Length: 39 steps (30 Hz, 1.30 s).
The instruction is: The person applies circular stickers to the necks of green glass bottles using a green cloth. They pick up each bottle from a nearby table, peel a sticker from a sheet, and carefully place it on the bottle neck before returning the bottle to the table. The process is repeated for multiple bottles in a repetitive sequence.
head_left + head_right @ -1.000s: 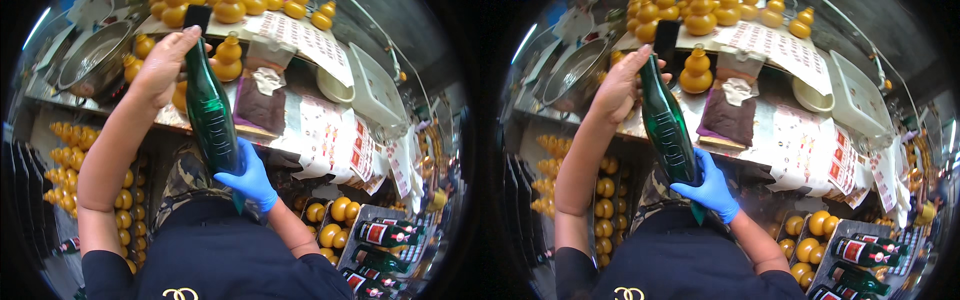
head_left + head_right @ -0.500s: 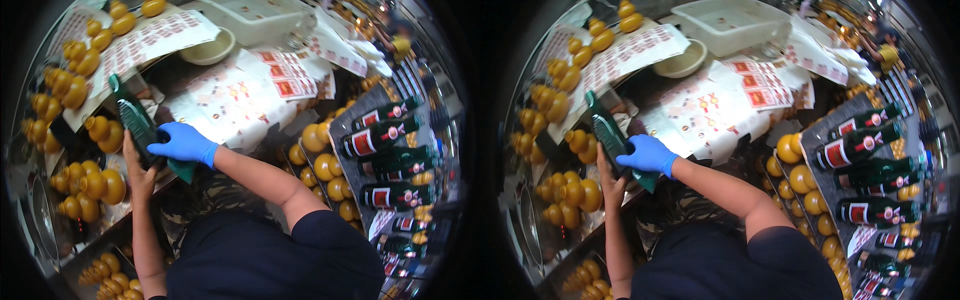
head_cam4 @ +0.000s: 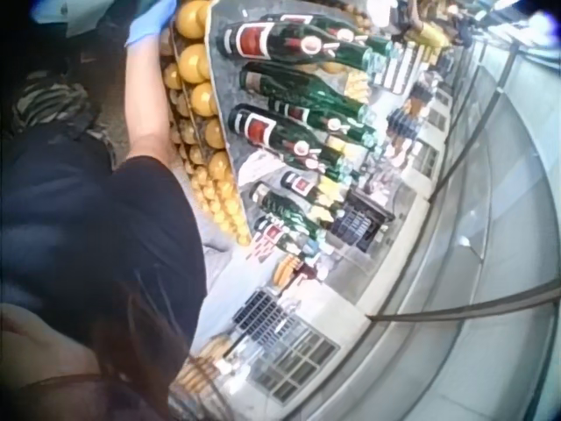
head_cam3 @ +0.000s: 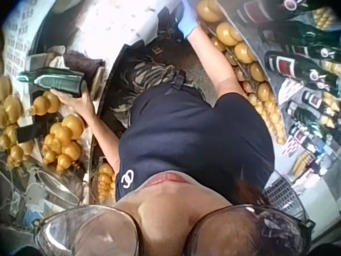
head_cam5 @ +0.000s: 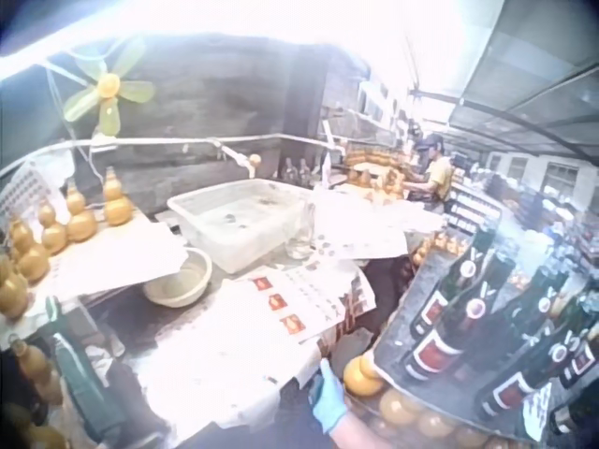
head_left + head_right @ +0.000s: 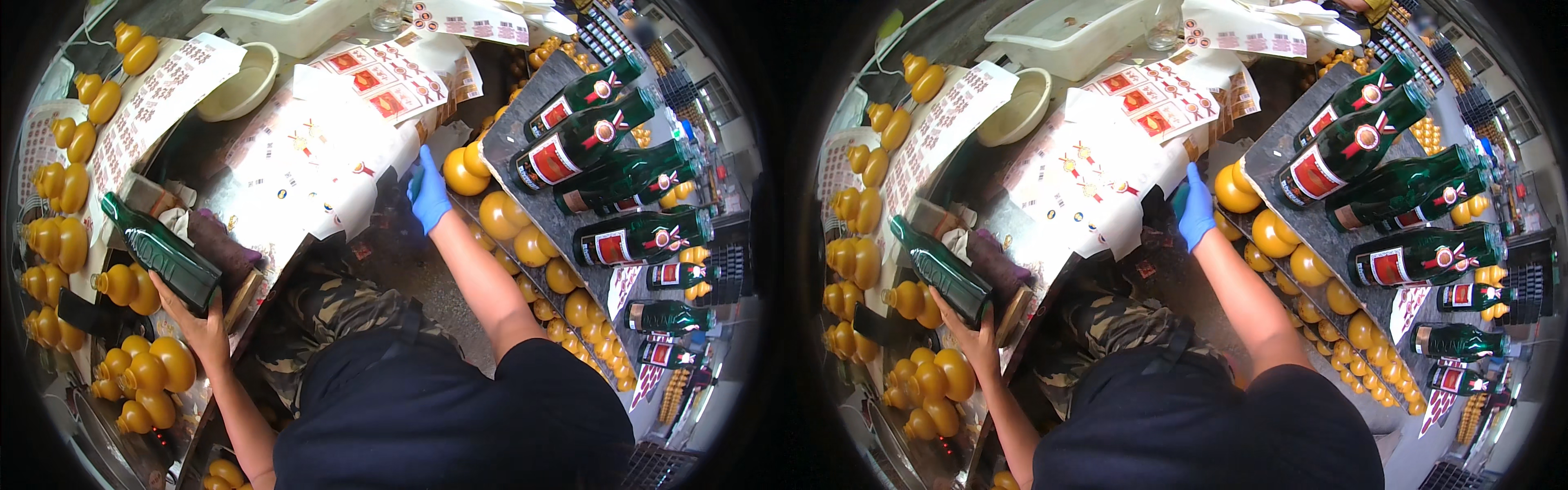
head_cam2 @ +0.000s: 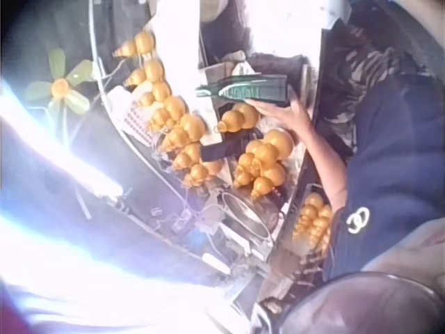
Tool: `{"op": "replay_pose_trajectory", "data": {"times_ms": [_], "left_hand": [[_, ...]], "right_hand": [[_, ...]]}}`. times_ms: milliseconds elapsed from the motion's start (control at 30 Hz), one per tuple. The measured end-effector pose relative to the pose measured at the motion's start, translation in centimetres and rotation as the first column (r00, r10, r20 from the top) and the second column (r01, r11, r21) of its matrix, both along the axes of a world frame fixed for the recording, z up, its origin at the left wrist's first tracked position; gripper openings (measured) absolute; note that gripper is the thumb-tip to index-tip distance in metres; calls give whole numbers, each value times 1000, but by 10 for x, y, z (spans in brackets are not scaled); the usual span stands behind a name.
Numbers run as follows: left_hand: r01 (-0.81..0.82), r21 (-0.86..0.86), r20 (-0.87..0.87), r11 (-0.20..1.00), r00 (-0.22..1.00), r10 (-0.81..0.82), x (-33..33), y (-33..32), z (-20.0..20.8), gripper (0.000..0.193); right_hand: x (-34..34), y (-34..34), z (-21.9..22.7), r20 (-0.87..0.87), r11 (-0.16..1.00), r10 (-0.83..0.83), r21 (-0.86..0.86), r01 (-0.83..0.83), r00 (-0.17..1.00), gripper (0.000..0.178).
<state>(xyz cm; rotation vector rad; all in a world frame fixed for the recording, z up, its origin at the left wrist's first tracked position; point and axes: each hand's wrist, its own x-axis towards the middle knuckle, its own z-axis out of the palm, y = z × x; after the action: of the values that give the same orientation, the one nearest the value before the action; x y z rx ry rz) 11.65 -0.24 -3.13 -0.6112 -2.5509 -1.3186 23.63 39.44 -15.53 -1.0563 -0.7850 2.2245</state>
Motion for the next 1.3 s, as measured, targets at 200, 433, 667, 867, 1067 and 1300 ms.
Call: {"op": "replay_pose_trajectory", "data": {"times_ms": [200,433,667,867,1067,1300], "left_hand": [[21,-12,5,1000,1000,-21,0,1,0,92],[1,76,53,997,999,-5,1,-5,-3,93],[40,139,197,989,978,-68,-6,-16,-3,107],[69,366,197,928,969,-149,1,-43,-2,97],[-97,568,229,817,973,-44,19,-40,22,29],[-109,707,485,699,794,-367,24,-27,36,15]], "right_hand": [[-12,47,-39,-161,989,-110,-120,91,981,21],[-8,16,-39,-56,987,-157,-53,154,986,16],[55,-56,-27,105,981,-117,168,99,988,16],[-9,-132,146,377,440,543,633,-637,750,14],[-96,-196,213,236,162,906,572,-804,351,20],[-100,-228,194,143,226,946,355,-907,292,20]]}}
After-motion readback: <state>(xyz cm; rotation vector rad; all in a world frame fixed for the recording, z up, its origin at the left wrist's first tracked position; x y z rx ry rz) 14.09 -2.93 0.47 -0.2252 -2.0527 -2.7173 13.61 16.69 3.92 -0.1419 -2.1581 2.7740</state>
